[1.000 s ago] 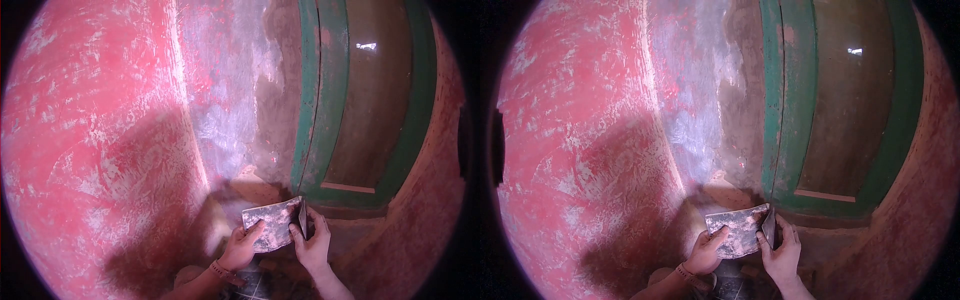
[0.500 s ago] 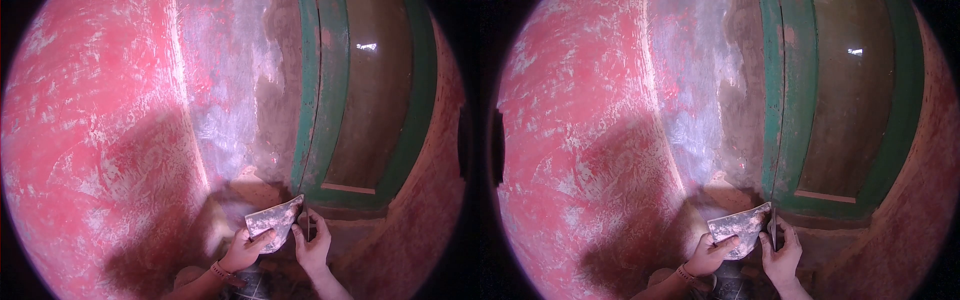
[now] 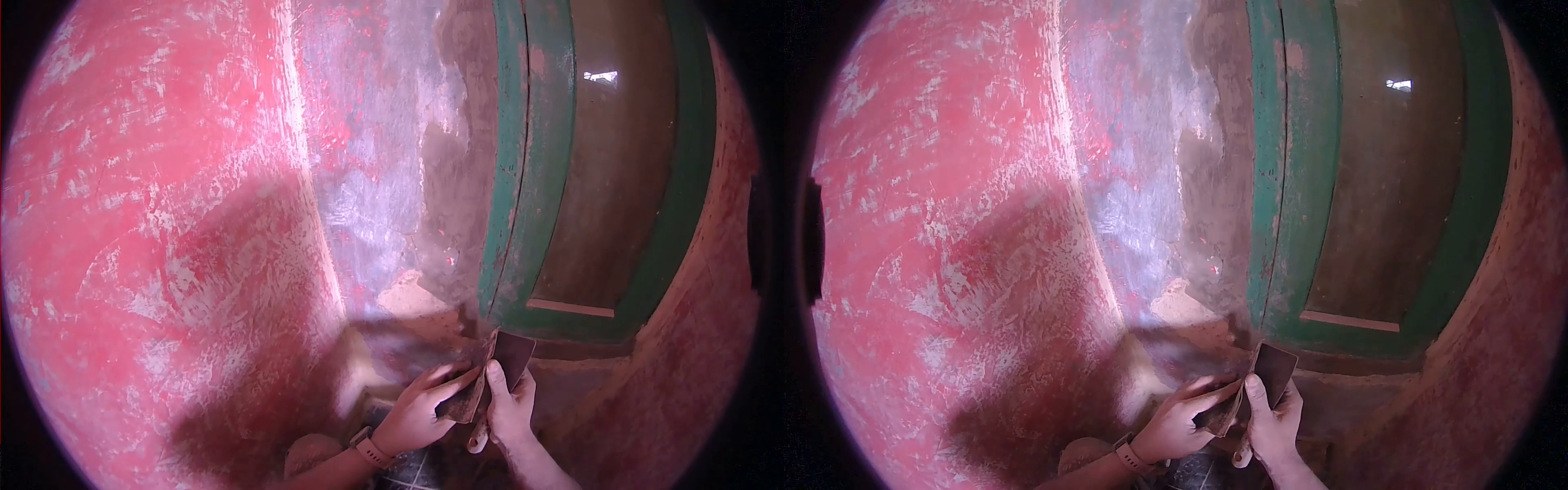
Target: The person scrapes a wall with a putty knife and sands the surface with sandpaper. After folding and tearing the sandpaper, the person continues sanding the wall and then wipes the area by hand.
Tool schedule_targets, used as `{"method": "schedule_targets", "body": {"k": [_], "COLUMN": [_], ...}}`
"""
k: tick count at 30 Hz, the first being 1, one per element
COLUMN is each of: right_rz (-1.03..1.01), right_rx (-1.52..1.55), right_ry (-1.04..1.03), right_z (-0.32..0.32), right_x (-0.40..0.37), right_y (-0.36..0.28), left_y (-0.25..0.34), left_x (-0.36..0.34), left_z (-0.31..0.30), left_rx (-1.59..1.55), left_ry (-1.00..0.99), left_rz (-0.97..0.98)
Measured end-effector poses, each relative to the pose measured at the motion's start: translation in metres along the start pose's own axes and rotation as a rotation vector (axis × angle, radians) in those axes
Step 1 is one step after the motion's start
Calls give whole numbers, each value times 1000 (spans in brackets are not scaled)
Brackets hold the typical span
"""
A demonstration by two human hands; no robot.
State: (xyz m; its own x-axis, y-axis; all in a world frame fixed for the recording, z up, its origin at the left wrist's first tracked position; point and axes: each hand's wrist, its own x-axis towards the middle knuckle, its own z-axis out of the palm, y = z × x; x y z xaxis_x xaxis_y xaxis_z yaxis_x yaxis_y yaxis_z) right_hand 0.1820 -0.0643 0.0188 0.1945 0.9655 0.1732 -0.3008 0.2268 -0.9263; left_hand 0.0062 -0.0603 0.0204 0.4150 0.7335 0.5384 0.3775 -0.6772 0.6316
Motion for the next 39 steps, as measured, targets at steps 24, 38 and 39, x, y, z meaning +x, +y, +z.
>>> {"method": "schedule_targets", "body": {"k": [24,38,39], "right_rz": [-129,-45,-23], "right_rx": [-103,-6,-16], "right_ry": [-329,278,280], "right_z": [4,-25,-26], "right_x": [-7,15,15], "right_y": [-13,-11,-12], "left_y": [-18,-26,-26], "left_x": [-5,-1,-1], "left_z": [4,-7,-8], "left_rx": [-797,-890,-885], "left_ry": [201,663,674], "left_rz": [-301,-514,-516]}}
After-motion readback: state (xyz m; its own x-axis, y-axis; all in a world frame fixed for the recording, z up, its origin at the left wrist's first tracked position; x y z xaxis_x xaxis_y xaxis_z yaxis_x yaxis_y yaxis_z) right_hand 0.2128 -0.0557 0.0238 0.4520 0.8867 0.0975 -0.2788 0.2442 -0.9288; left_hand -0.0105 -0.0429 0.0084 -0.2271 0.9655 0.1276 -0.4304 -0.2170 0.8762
